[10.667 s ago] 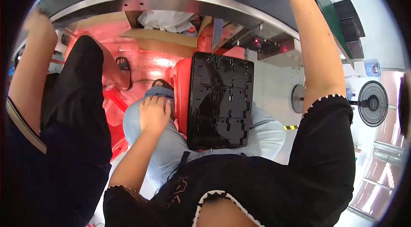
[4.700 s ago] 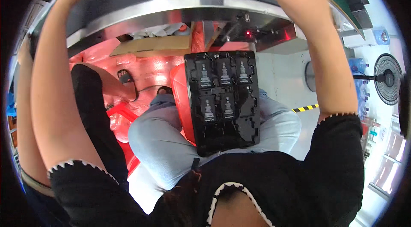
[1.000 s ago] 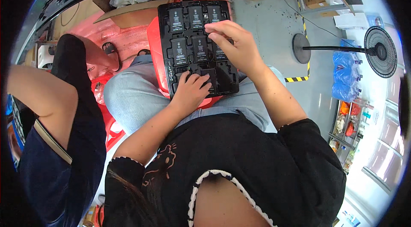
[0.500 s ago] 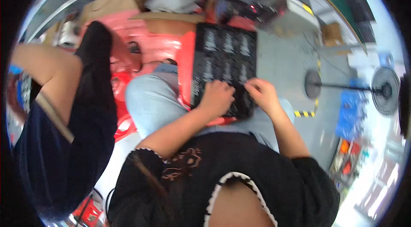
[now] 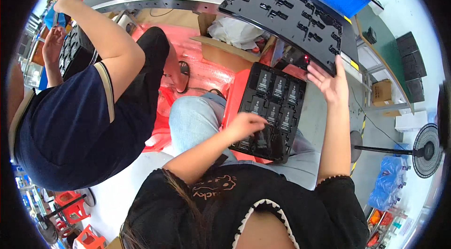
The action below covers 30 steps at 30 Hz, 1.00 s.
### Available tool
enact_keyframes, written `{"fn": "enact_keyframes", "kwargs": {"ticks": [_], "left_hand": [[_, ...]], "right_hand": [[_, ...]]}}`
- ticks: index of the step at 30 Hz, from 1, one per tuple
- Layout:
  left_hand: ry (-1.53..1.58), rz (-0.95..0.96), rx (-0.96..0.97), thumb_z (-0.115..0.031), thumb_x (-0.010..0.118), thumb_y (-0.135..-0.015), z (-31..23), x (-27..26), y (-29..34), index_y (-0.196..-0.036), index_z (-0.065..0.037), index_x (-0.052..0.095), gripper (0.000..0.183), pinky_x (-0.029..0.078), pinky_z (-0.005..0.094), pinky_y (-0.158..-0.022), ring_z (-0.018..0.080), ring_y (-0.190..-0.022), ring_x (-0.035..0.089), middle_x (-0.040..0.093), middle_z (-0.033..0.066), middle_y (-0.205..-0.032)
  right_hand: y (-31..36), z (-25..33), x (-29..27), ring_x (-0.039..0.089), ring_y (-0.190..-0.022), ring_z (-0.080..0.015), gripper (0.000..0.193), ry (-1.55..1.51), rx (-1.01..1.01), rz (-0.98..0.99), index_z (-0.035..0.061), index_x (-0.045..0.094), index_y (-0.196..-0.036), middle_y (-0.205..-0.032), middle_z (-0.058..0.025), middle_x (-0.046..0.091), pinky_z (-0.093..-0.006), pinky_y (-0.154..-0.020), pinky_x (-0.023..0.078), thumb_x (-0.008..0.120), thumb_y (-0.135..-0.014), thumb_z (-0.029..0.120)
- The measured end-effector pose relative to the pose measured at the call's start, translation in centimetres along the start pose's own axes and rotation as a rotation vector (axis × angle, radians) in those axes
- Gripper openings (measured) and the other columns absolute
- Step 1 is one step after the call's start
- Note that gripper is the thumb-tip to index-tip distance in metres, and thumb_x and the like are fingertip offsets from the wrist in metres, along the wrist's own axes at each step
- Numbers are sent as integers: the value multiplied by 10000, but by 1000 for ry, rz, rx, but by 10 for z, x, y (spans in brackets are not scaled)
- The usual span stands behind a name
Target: The person sits on a red stool and repeatedly picks up small black electronic modules from a tray on their lap. They place each module onto a testing station or conveyor belt in front of them, then retrieve it and return it to the tray. The process is repeated continuously throughout the clip.
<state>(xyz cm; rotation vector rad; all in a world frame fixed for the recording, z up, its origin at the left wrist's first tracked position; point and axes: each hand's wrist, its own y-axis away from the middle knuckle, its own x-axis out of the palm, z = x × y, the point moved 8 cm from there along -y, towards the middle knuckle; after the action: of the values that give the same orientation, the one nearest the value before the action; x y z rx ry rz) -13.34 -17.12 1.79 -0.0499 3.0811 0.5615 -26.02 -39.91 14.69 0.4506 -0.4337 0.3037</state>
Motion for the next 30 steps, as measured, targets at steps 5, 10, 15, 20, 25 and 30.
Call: {"fn": "enact_keyframes", "kwargs": {"ticks": [5, 10, 15, 20, 25, 30], "left_hand": [[669, -368, 195, -199, 634, -926, -38, -119, 11, -1187, -36, 618, 308, 501, 262, -660, 119, -767, 622, 680, 21, -957], [1346, -311, 539, -427, 537, -968, -82, -235, 8, -1064, -75, 611, 373, 533, 415, -779, 224, -885, 635, 661, 78, -1014], [1601, -463, 515, -450, 418, -1007, -109, -285, -17, -1099, 1, 527, 473, 547, 513, -816, 346, -928, 627, 632, 195, -1059], [1633, -707, 546, -248, 298, -1038, -130, -330, -1, -1197, 47, 388, 347, 540, 573, -844, 405, -953, 612, 566, 267, -1099], [1366, -773, 662, -25, 340, -974, -111, -418, 20, -1253, 88, 296, 304, 523, 593, -860, 428, -971, 591, 502, 317, -1153], [832, -969, 470, -79, 403, -993, -58, -470, 92, -1271, 59, 419, 310, 535, 476, -895, 332, -1057, 621, 589, 232, -1160]], "right_hand": [[-1, 9, -21, 590, -1094, -340, 358, -302, -69, 0, 54, 529, -1238, -1234, -142, 589, -491, -928, 500, 632, -915, 169], [49, -18, -36, 601, -1081, -237, 272, -329, -16, 168, 36, 581, -1191, -1187, -109, 631, -405, -924, 506, 601, -946, 152], [88, -22, -62, 652, -1015, -258, 242, -259, -89, 128, 33, 589, -1159, -1168, -124, 653, -439, -803, 563, 582, -953, 161], [100, -13, -61, 667, -975, -262, 222, -216, -124, 82, 42, 591, -1141, -1136, -126, 663, -436, -783, 572, 580, -955, 163], [105, -4, -60, 667, -974, -259, 216, -207, -164, 102, 58, 594, -1137, -1118, -118, 670, -434, -775, 572, 585, -954, 171], [111, -2, -70, 675, -944, -219, 200, -200, -173, 85, 86, 640, -1111, -1109, -81, 690, -419, -792, 548, 597, -953, 200]]}}
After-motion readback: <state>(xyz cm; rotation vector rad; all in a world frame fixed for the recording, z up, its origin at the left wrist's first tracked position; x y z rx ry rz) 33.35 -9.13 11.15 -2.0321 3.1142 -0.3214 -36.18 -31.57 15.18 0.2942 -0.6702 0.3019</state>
